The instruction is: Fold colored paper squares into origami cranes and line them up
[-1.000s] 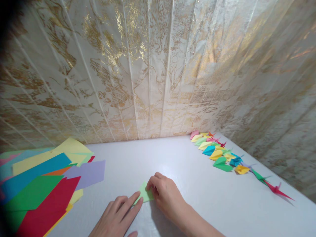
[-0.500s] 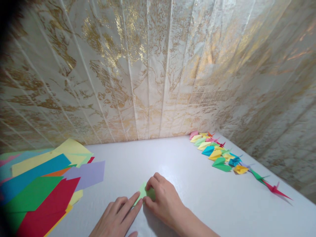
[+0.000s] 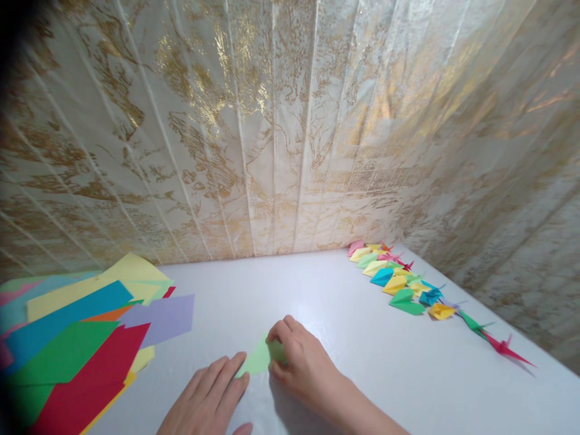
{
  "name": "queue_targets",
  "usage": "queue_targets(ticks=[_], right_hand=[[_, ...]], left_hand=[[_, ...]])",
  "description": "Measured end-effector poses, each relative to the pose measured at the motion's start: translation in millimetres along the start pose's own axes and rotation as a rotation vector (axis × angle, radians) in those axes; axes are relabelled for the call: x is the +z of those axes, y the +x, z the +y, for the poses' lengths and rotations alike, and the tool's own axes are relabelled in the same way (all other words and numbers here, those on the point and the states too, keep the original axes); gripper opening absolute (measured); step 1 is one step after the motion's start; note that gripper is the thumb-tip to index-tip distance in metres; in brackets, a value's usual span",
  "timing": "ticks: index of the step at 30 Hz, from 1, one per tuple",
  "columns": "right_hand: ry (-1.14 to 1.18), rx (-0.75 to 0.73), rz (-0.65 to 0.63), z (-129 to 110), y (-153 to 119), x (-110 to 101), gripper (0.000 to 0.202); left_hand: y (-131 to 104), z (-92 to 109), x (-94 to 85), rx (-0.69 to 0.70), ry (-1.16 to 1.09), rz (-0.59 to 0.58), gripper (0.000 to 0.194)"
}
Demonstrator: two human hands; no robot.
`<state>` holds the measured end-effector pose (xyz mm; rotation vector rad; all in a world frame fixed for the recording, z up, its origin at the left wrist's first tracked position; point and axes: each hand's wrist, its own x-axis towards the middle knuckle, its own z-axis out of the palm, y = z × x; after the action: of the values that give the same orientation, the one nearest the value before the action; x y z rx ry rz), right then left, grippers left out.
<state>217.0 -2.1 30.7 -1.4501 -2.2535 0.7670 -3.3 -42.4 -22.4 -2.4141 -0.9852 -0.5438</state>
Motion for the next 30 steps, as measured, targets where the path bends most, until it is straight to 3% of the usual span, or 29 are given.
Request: queue_targets(ticks=[10,15,20,22,25,30], right_hand=[[0.239,-0.078,-0.046,19,-7,-15,0.057],[0.329,-0.026,-0.109,19,-7,-16,0.059],[0.351,-0.005,-0.006,20,-5,-5,0.060],[0.330,-0.060,0.011,21,-3,-1,0.058],[0.202,-0.259,0.015,23,1,4,0.044],[-0.023,-0.516,0.033,27,5,5,0.037]], left_hand=[[-9,-5,-2.3,0.039,0.077,0.008,0.037],[-12,-5,-1.0,0.074,0.121,0.036,0.040],[-10,-7,-3.8,0.077,0.106,0.057,0.042],[-7,-7,-3.7,0.059,0.037,0.070,0.040],[-4,-4,2.7,0.055,-0.063,0.126,0.028],[-3,-1,18.7,0.009,-0.079,0.260,0.035]])
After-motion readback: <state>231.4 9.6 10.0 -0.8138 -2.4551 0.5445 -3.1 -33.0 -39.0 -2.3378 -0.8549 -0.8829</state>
